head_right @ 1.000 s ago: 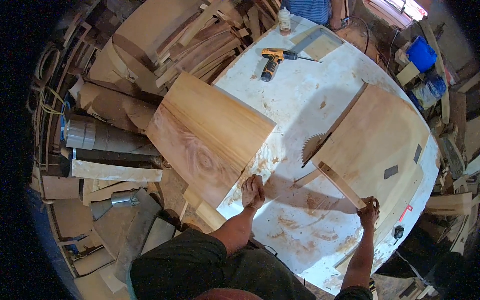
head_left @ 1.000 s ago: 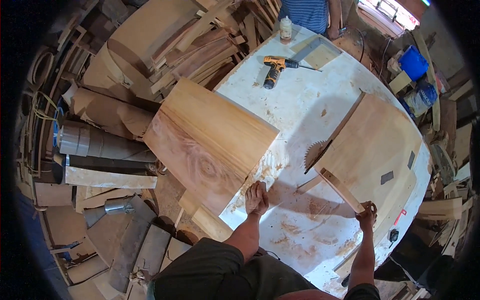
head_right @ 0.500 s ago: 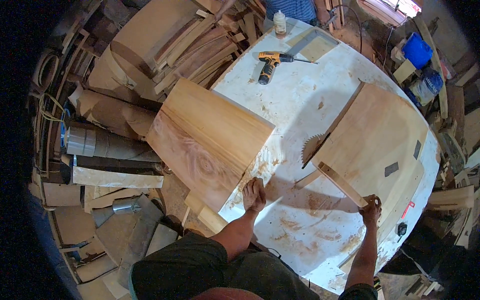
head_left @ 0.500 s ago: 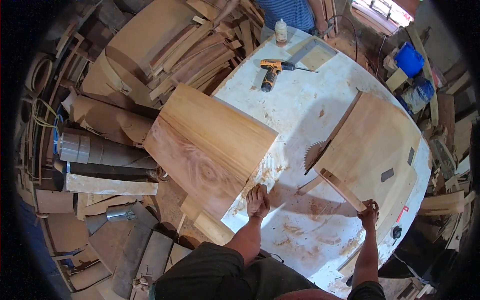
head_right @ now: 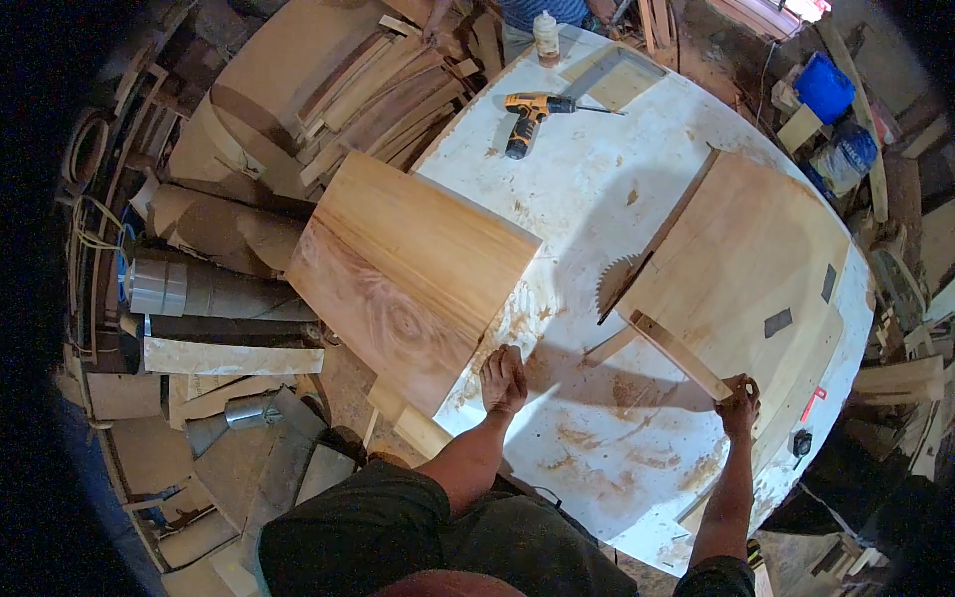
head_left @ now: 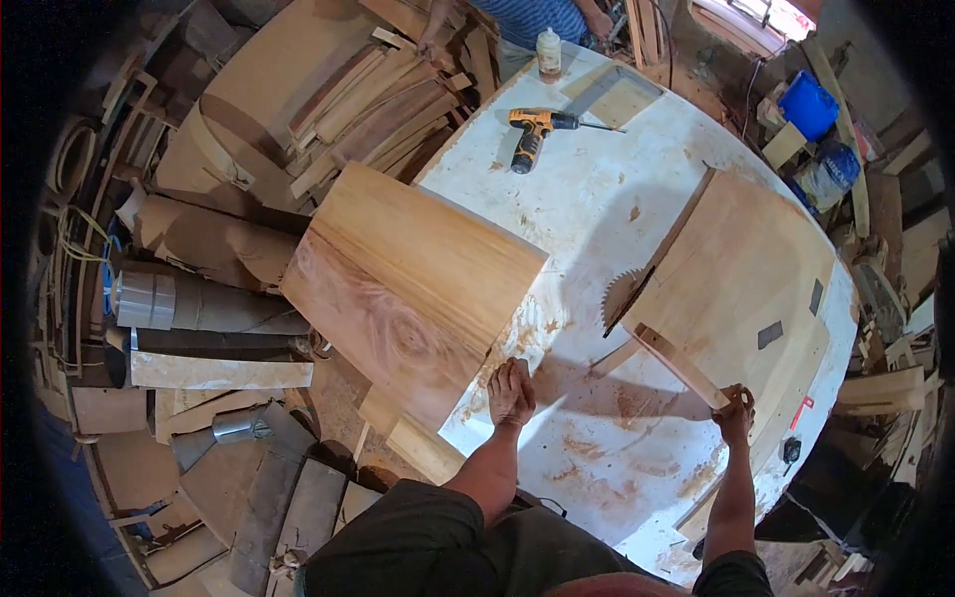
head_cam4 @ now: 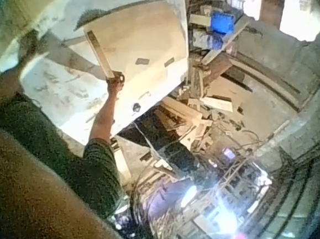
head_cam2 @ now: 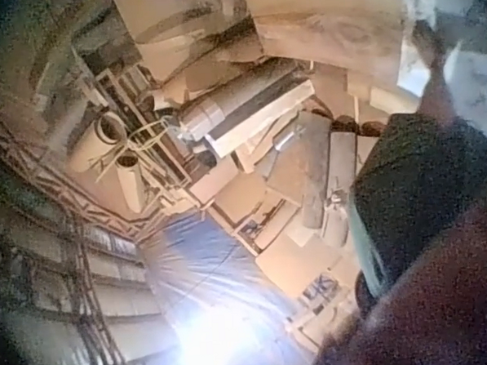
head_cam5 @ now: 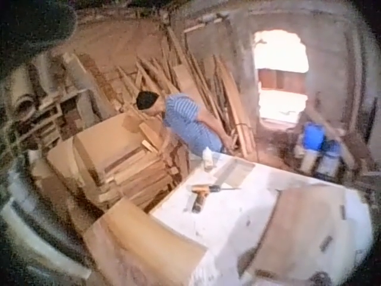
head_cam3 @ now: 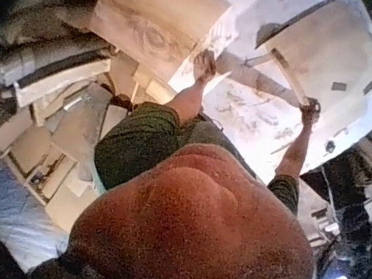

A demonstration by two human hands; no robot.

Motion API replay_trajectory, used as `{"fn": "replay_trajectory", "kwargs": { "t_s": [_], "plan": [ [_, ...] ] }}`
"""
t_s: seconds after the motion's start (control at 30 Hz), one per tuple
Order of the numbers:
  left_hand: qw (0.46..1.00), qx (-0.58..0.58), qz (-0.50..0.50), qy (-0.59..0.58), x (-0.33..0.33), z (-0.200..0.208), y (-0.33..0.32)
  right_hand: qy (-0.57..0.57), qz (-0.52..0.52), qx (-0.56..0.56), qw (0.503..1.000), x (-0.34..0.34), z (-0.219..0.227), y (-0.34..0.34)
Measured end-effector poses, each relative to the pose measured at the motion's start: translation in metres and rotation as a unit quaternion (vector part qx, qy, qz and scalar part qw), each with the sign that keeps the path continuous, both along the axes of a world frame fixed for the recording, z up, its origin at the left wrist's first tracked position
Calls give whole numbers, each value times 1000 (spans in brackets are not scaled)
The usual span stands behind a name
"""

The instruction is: Assembling wooden panels and components using a power drill and nail gun in a workshop environment.

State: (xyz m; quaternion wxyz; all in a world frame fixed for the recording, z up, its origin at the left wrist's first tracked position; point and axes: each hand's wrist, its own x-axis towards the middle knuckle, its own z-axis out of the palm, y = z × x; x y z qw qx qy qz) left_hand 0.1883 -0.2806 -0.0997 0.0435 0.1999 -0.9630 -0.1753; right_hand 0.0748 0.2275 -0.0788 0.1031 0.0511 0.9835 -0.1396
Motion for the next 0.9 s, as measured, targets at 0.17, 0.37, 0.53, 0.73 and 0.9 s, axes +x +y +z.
{"fn": "replay_trajectory", "kwargs": {
  "t_s": [0.17, 0.37, 0.53, 0.73, 0.9],
  "plan": [
    [1000, -12, -24, -5, -20, -7, 15, 104, 128, 26, 986, 7, -49, 62],
    [999, 1, -1, 34, -11, 10, 2, -19, -33, 1, 999, -16, 4, -7],
    [998, -23, -46, 40, -13, 2, 5, 8, -11, 28, 1000, 1, 0, 11],
    [999, -37, -19, 27, -4, -3, 1, 14, -6, 5, 1000, 2, -7, 7],
    [999, -23, -14, 23, -10, 7, 6, 7, -32, 5, 999, -5, -1, 4]
  ]
}}
